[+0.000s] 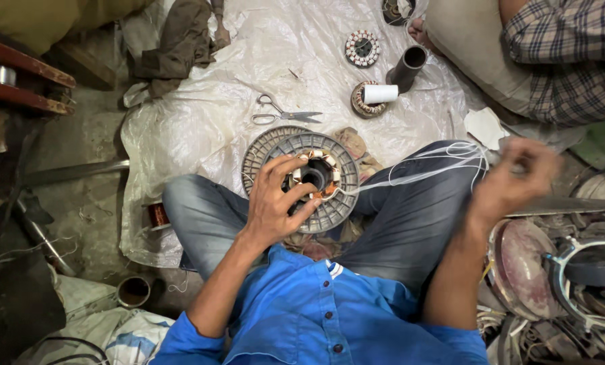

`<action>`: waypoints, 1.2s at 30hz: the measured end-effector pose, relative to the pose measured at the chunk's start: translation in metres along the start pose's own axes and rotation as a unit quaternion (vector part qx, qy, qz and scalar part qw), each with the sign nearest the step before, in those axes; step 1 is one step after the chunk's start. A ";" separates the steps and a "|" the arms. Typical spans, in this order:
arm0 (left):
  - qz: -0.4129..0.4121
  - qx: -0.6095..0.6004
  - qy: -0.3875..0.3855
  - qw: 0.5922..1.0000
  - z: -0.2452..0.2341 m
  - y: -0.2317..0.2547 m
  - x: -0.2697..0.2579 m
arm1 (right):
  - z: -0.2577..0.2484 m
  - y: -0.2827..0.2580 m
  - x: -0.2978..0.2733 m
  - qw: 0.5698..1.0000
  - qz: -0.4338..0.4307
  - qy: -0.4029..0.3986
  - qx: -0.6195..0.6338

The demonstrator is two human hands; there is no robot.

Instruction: The person sits on the floor and ties white string around copper windings on a motor stator to secure them. They repeatedly wrap and pull the string, occasionally using scissors to cut it.

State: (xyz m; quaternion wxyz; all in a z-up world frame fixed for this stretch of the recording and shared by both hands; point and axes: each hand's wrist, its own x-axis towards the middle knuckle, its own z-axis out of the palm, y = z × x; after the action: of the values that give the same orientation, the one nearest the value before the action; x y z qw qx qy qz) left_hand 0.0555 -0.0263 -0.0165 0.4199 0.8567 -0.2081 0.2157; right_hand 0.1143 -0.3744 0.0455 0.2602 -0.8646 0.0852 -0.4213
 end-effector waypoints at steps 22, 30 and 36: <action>0.020 -0.040 -0.037 0.998 -0.014 -0.001 0.007 | 0.014 -0.109 -0.127 0.844 -0.198 -0.408 0.286; 0.016 -0.011 -0.010 1.000 -0.004 -0.004 0.004 | 0.024 -0.114 -0.121 0.807 -0.222 -0.417 0.355; 0.051 -0.012 0.013 0.999 0.001 -0.008 -0.006 | 0.023 -0.106 -0.134 0.810 -0.132 -0.415 0.393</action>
State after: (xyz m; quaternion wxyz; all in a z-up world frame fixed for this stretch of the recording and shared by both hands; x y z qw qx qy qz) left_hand 0.0548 -0.0215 -0.0256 0.4216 0.8366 -0.2490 0.2457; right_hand 0.0403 -0.2260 -0.0026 0.5303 -0.7839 -0.3190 -0.0497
